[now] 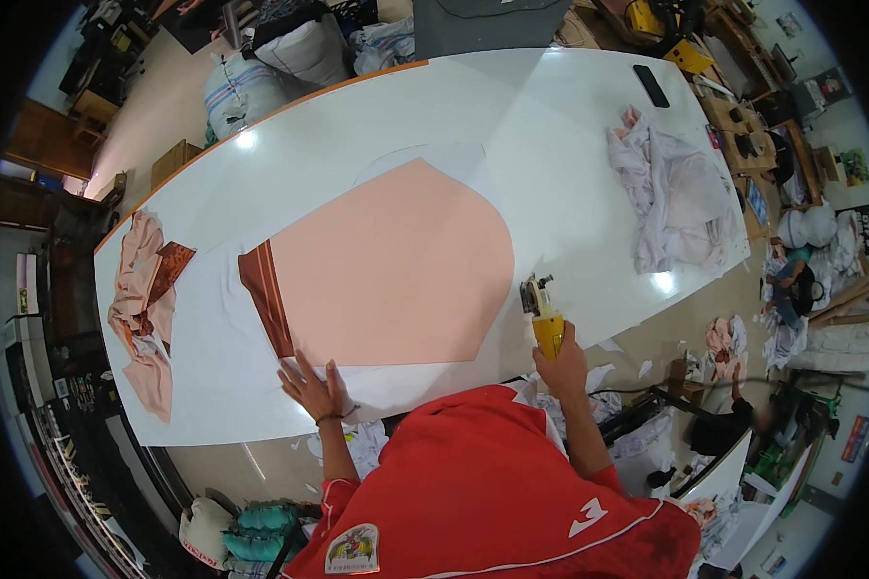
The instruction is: The person uses an electric fabric cutter to cut a large piece of peach-colored fabric with a printed logo and patterned border on a white table. They repeatedly align the fabric, cut along the printed outline, and remove the cut pieces, continuing the process for multiple sections.
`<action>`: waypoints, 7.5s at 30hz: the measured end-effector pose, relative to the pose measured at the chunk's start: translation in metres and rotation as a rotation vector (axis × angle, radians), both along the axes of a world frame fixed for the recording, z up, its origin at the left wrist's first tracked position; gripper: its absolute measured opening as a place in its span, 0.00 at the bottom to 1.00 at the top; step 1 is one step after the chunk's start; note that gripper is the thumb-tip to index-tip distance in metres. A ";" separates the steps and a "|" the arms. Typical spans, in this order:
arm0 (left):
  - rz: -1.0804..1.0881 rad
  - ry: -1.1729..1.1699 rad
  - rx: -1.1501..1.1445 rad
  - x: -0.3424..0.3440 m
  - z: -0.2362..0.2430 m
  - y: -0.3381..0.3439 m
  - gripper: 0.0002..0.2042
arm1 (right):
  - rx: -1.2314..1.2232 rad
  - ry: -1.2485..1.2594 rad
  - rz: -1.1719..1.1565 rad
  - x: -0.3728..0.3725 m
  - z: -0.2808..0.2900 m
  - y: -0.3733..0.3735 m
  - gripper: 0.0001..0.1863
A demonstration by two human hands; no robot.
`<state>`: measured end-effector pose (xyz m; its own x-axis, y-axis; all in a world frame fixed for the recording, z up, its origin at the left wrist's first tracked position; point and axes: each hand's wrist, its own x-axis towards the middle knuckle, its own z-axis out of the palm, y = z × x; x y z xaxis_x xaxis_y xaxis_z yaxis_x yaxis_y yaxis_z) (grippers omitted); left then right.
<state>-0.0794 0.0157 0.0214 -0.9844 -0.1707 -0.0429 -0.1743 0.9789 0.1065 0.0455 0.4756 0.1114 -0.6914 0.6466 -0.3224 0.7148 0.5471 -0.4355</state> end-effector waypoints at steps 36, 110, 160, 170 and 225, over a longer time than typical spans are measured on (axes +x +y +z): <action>0.056 0.358 0.176 0.014 -0.019 -0.007 0.37 | -0.054 -0.163 0.240 -0.152 0.019 0.080 0.37; -0.100 -0.130 0.156 -0.454 0.002 0.090 0.54 | -0.596 0.336 -0.348 -0.134 -0.039 0.163 0.23; -0.285 0.344 0.609 0.072 0.017 0.061 0.08 | 0.047 -0.185 0.434 -0.034 0.010 0.100 0.43; 0.068 0.387 0.526 0.060 -0.012 0.001 0.11 | 0.047 -0.204 0.490 -0.068 0.014 0.096 0.42; 0.129 0.434 0.286 0.046 -0.013 0.018 0.13 | 0.039 -0.110 0.689 -0.385 0.001 -0.019 0.39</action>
